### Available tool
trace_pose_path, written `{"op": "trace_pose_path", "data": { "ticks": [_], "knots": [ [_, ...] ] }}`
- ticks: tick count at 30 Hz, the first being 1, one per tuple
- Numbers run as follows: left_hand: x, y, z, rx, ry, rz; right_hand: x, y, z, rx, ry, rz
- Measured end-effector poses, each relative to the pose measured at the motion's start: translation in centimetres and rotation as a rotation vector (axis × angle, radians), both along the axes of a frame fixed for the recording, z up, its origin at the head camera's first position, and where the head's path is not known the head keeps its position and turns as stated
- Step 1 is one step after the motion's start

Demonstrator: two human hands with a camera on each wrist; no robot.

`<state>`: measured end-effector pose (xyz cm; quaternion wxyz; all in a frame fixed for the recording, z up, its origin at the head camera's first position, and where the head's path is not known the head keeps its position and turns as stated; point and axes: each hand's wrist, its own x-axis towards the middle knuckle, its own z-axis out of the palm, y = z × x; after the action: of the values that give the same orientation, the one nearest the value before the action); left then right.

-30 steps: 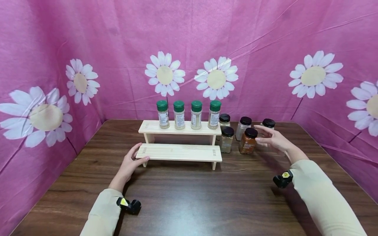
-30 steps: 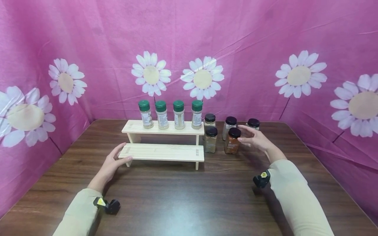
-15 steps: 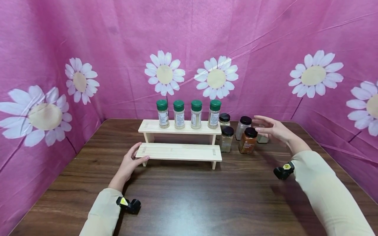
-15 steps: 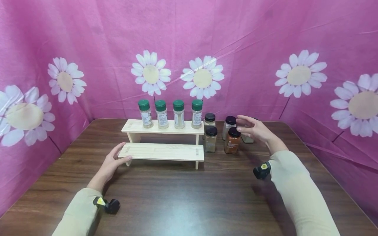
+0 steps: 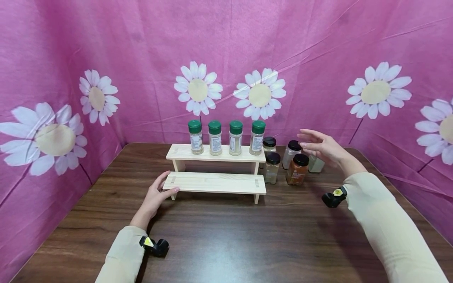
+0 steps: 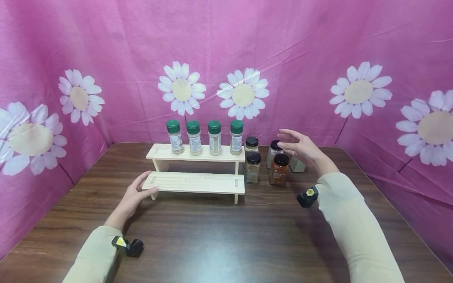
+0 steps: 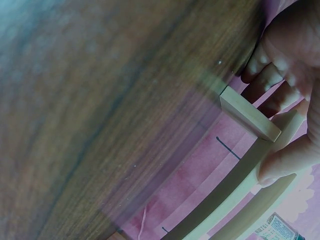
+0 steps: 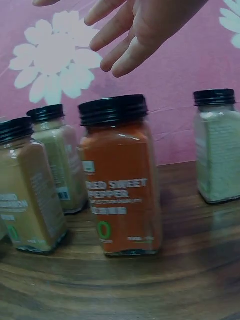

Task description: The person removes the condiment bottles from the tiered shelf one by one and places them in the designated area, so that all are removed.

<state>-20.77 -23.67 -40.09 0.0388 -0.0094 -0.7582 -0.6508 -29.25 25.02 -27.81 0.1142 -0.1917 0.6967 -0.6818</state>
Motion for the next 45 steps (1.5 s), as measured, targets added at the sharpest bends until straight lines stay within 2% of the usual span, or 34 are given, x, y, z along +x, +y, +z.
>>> {"op": "trace_pose_path", "data": {
  "ticks": [4, 9, 12, 21, 33, 45],
  "knots": [
    [-0.2, 0.0, -0.1, 0.010, 0.020, -0.002, -0.3, -1.1, 0.2, -0.005, -0.018, -0.030],
    [-0.3, -0.1, -0.3, 0.028, 0.052, -0.005, -0.8, -2.6, -0.1, -0.118, -0.050, 0.023],
    [-0.3, 0.0, -0.3, 0.026, 0.055, -0.006, -0.9, -3.6, -0.3, -0.141, -0.065, 0.028],
    [-0.3, 0.1, -0.2, 0.024, 0.049, -0.002, -1.3, -6.5, -0.3, -0.096, -0.066, 0.004],
    [-0.2, 0.0, -0.3, 0.029, 0.044, -0.001, -1.7, -9.9, -0.6, -0.100, -0.065, -0.044],
    [-0.2, 0.0, -0.3, 0.018, 0.039, 0.009, -2.0, -11.8, -0.8, -0.062, -0.041, -0.096]
  ]
}}
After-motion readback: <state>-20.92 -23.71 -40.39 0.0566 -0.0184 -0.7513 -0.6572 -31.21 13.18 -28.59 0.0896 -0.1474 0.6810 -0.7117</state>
